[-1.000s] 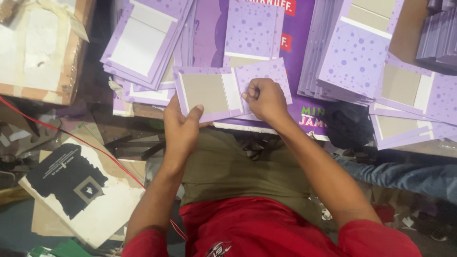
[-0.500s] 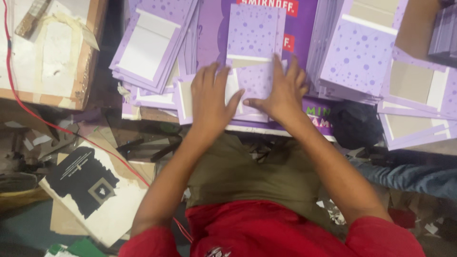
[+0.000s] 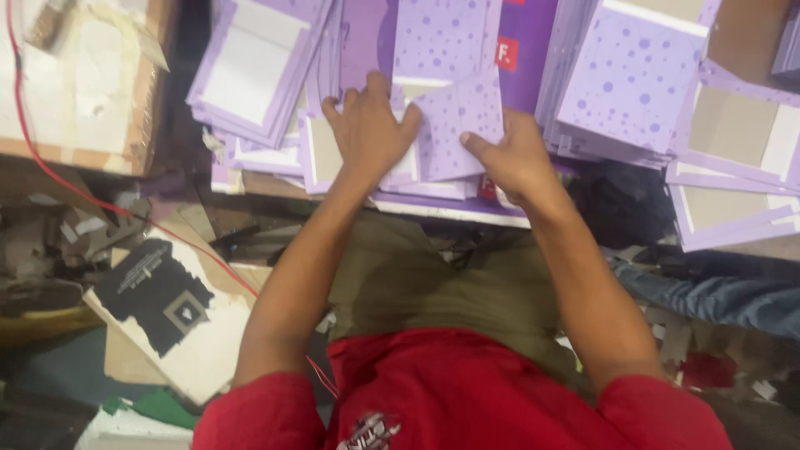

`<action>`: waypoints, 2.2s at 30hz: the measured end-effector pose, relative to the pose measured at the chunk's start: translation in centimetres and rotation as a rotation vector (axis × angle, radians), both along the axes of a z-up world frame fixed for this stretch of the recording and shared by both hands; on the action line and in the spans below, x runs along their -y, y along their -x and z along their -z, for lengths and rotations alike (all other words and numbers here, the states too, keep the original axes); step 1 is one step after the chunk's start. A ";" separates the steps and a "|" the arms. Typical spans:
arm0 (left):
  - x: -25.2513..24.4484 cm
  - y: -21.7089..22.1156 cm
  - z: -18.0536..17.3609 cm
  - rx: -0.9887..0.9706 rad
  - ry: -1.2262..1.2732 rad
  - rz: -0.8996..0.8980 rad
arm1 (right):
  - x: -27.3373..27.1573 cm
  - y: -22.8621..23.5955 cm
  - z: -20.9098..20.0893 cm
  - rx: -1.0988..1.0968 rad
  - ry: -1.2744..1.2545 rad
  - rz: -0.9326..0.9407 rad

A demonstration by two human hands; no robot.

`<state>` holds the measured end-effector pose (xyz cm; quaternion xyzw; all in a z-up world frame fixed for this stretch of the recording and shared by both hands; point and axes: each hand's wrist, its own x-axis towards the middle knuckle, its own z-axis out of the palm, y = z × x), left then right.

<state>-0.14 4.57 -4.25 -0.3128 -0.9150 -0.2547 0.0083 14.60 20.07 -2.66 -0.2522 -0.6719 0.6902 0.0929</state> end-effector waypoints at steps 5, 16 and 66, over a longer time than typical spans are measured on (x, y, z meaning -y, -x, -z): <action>-0.8 -0.1 -0.7 0.064 0.058 0.008 | 0.6 0.5 -0.2 -0.093 0.045 0.080; 1.3 -2.6 -1.3 0.063 0.115 0.091 | 1.1 0.0 -0.3 -0.002 -0.013 0.081; -1.4 -2.1 -2.7 0.010 -0.268 0.029 | 4.7 -4.1 3.4 -0.249 -0.021 0.429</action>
